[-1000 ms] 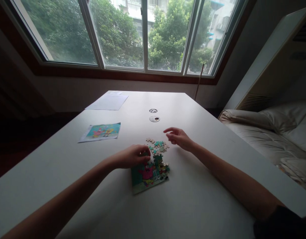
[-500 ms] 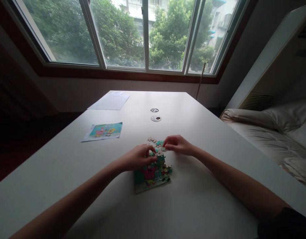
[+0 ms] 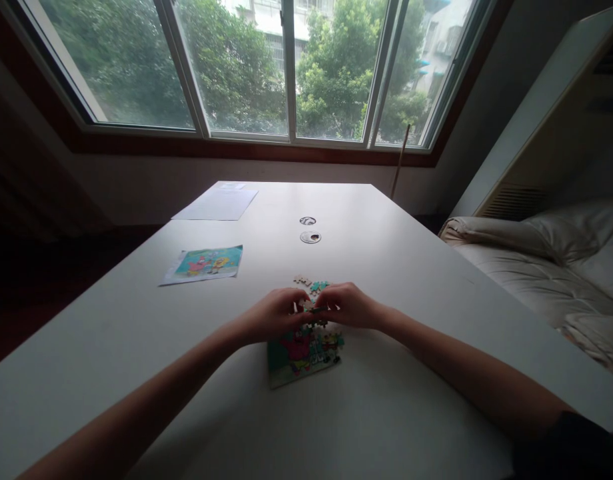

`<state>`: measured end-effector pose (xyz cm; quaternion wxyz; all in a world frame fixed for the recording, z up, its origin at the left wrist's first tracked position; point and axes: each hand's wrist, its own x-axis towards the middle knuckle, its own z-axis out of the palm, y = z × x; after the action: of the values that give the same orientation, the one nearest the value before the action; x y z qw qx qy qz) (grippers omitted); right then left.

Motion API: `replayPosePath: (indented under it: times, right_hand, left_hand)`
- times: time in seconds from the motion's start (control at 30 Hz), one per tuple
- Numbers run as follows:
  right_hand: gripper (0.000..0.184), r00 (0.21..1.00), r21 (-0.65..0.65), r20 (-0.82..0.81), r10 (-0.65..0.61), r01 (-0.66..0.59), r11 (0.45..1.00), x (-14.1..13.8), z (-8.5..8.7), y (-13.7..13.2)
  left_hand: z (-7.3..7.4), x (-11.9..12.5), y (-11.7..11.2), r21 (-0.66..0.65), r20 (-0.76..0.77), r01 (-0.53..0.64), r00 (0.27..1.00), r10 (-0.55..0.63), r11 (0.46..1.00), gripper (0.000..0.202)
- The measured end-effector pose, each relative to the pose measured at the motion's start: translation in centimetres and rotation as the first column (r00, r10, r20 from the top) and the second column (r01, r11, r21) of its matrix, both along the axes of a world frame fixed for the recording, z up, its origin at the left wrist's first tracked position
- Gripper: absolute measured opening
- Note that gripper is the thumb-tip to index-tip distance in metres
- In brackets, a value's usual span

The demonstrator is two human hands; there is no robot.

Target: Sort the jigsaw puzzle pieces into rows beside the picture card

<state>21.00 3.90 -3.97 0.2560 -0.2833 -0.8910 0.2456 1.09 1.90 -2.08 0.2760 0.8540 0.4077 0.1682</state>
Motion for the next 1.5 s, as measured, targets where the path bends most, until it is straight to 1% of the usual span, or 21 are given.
replayPosePath:
  times: [0.07,0.13,0.2,0.27,0.33,0.43,0.5,0.67,0.87,1.0,1.1,1.2,1.33,1.5]
  right_hand:
    - [0.022,0.998,-0.077,-0.047,-0.029,0.025,0.997,-0.1,-0.2,-0.1]
    - [0.026,0.992,-0.22,-0.111,-0.063,0.037,0.975,-0.2,-0.5,-0.2]
    - [0.031,0.979,-0.393,-0.182,-0.096,0.017,0.919,-0.3,-0.8,-0.2]
    - [0.037,0.964,-0.531,-0.235,-0.126,-0.019,0.847,-0.5,-0.9,-0.1]
    - [0.04,0.951,-0.608,-0.265,-0.161,-0.035,0.793,-0.6,-1.0,-0.1]
    - [0.042,0.926,-0.667,-0.295,-0.235,-0.024,0.745,-0.8,-0.9,0.0]
    - [0.041,0.907,-0.676,-0.318,-0.274,-0.015,0.737,-1.0,-0.9,-0.1]
    - [0.037,0.877,-0.661,-0.342,-0.339,0.032,0.749,-1.5,-0.9,-0.8]
    - [0.034,0.881,-0.576,-0.294,-0.371,0.146,0.804,-1.9,-1.5,-1.3]
    - [0.034,0.883,-0.553,-0.273,-0.381,0.18,0.814,-1.9,-1.9,-1.1]
    - [0.035,0.875,-0.558,-0.289,-0.389,0.176,0.811,-1.9,-2.0,-1.1]
    - [0.034,0.871,-0.569,-0.314,-0.377,0.145,0.81,-2.1,-1.9,-1.2]
    - [0.032,0.867,-0.559,-0.323,-0.379,0.148,0.816,-2.2,-1.7,-1.3]
    - [0.028,0.866,-0.548,-0.313,-0.39,0.171,0.819,-2.2,-1.5,-1.3]
  left_hand:
    - [0.1,0.0,0.0,-0.027,0.02,-0.012,1.0,0.013,1.0,0.032]
    - [0.3,0.0,0.1,-0.052,0.038,-0.028,0.999,0.03,0.998,0.033]
    - [0.4,-0.1,0.1,-0.057,0.058,-0.053,0.997,0.056,0.997,0.033]
    - [0.5,-0.2,0.2,-0.058,0.071,-0.086,0.993,0.09,0.995,0.03]
    - [0.5,-0.2,0.3,-0.066,0.085,-0.105,0.99,0.11,0.992,0.027]
    - [0.3,-0.1,0.4,-0.048,0.111,-0.134,0.984,0.139,0.99,0.022]
    - [0.2,-0.1,0.5,-0.028,0.127,-0.151,0.98,0.153,0.988,0.019]
    - [0.0,0.0,0.6,-0.037,0.138,-0.148,0.979,0.152,0.988,0.016]
    - [-0.6,0.0,0.7,-0.065,0.166,-0.1,0.98,0.11,0.993,0.018]
    - [-0.9,0.0,0.8,-0.066,0.18,-0.101,0.977,0.111,0.993,0.019]
    - [-0.8,-0.1,0.9,-0.057,0.16,-0.1,0.981,0.108,0.993,0.022]
    - [-0.6,-0.1,1.0,-0.042,0.157,-0.107,0.981,0.113,0.993,0.023]
    - [-0.5,-0.3,1.2,-0.014,0.137,-0.16,0.978,0.16,0.987,0.022]
    - [-0.9,-0.6,1.5,0.02,0.111,-0.182,0.978,0.178,0.983,0.027]
